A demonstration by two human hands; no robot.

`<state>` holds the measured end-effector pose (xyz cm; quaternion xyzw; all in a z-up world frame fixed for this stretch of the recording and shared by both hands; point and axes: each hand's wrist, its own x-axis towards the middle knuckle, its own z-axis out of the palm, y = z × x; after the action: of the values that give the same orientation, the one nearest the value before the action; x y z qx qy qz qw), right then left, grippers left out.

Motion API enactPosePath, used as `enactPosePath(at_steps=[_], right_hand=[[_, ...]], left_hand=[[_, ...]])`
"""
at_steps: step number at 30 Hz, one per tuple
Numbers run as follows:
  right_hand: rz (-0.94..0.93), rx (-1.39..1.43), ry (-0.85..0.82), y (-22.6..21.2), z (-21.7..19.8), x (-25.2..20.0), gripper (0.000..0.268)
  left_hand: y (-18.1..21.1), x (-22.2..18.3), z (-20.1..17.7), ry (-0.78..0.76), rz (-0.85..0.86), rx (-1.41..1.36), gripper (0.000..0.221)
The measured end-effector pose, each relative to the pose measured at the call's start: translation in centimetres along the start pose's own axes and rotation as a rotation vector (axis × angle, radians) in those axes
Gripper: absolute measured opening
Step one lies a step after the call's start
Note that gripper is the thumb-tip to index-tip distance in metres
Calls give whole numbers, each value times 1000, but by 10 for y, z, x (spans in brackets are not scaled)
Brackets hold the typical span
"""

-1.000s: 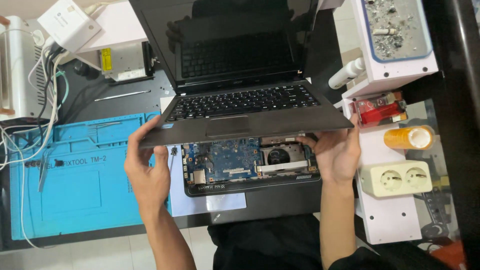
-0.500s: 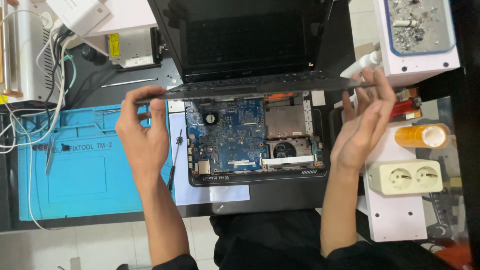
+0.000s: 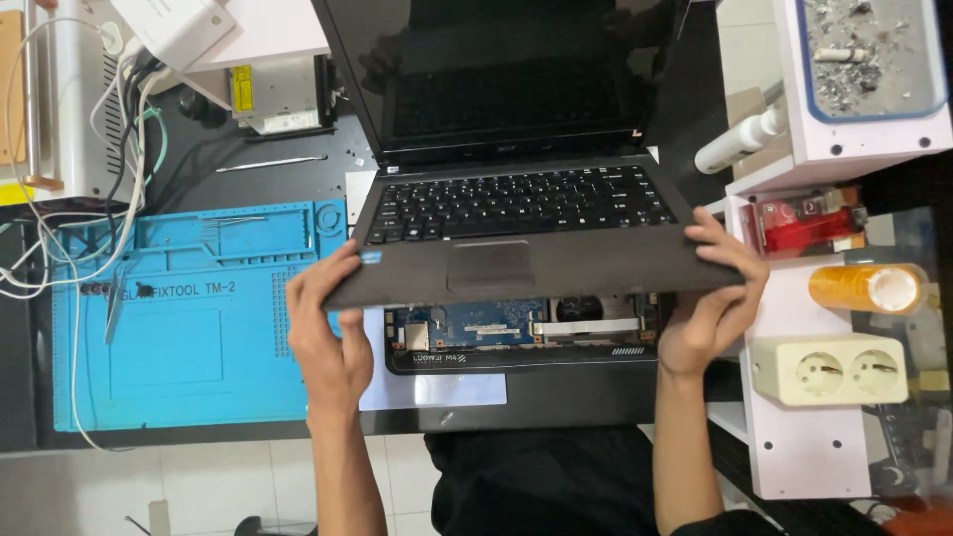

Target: Repairing a laptop by removing the motherboard and reassembling parts.

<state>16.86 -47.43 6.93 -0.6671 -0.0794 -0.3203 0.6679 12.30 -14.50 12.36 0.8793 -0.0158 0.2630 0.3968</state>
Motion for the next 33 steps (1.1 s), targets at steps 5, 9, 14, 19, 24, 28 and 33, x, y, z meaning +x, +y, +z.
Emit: enactPosePath(at_steps=[5,9,14,19,24,28,33], right_hand=[[7,-187,-66,1,-14,-37,56],[8,-327,-99,10,-29,-63,58],[92,-495,-219,10,-47,-82,57],[241,-585,-325,-4,-56,-88,53],[397,-642,-395,-6,-55,-87,53],[381,-669,-419,-1,-61,-91,52],[371,-692,-398,4,-60,-93,52]], left_hand=[[-21,-45,0,-105,-25,61,55],[-27,-62,0,-161,-23,152,51],[-31,-74,4,-231,-87,211,65],[-44,-87,7,-276,-62,304,73],[-55,-95,13,-283,32,398,80],[-56,-98,13,-298,44,482,79],[-55,-99,14,-299,49,517,75]])
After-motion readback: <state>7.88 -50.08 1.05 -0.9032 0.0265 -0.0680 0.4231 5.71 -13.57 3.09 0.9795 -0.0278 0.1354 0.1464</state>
